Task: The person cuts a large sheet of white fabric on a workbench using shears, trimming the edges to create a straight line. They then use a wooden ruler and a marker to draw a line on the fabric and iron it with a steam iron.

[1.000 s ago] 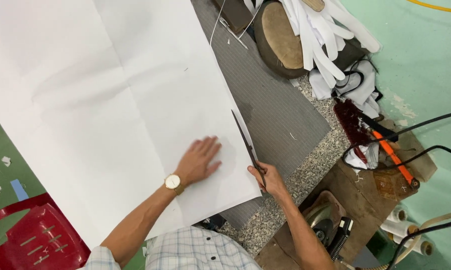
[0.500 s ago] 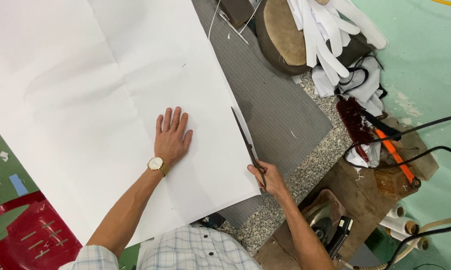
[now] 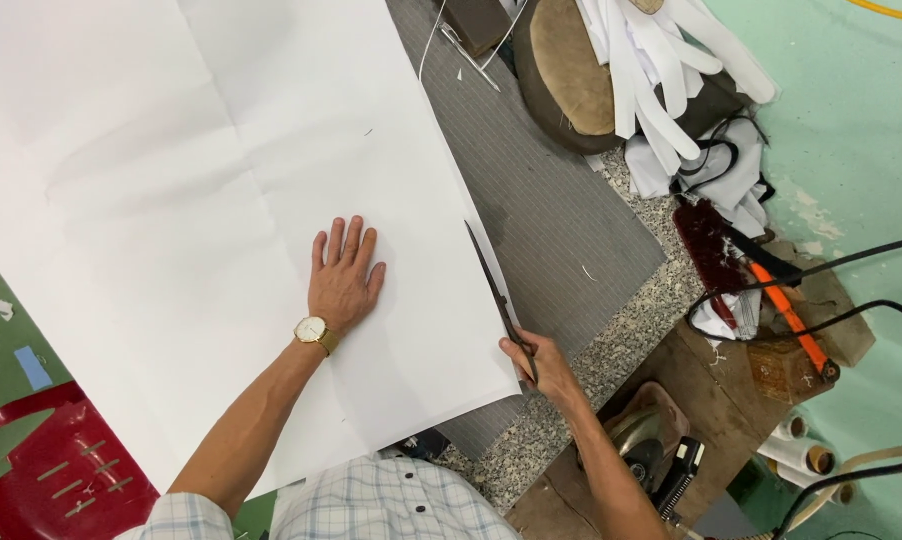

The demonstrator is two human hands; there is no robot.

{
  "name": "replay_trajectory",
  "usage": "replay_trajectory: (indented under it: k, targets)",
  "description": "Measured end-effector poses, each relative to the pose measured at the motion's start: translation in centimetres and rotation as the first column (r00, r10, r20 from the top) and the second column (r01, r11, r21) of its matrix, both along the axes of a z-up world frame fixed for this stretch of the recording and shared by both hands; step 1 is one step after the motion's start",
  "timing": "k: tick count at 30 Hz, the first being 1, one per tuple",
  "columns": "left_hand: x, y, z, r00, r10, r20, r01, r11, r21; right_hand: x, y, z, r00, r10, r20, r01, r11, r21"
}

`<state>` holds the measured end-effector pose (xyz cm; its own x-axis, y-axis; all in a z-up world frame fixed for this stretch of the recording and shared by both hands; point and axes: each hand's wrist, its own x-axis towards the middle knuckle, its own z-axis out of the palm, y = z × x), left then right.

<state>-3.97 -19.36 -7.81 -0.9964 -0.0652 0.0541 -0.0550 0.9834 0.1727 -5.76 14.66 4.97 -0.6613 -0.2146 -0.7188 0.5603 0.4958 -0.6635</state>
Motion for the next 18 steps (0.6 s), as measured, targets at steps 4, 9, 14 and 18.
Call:
replay_trajectory:
  k: [4, 9, 14, 18]
  targets:
    - [0.1, 0.1, -0.1, 1.0, 0.002, 0.002, -0.002, 1.0, 0.008, 0.4, 1.2, -1.6, 1.0, -0.014, 0.023, 0.014, 1.0, 0.013]
    - [-0.1, 0.1, 0.3, 1.0, 0.002, -0.019, -0.003, 1.0, -0.02, -1.3, -0.9, -1.5, 0.998, 0.012, -0.056, -0.013, 1.0, -0.023]
    - [0.0, 0.1, -0.2, 1.0, 0.008, -0.029, -0.009, 1.0, -0.014, -2.9, -3.3, -1.0, 0.991, 0.052, -0.121, -0.055, 0.998, -0.023]
    - [0.0, 0.2, -0.4, 1.0, 0.009, -0.03, -0.009, 1.0, -0.012, -3.8, -4.0, -1.0, 0.989, 0.046, -0.138, -0.049, 0.999, -0.023]
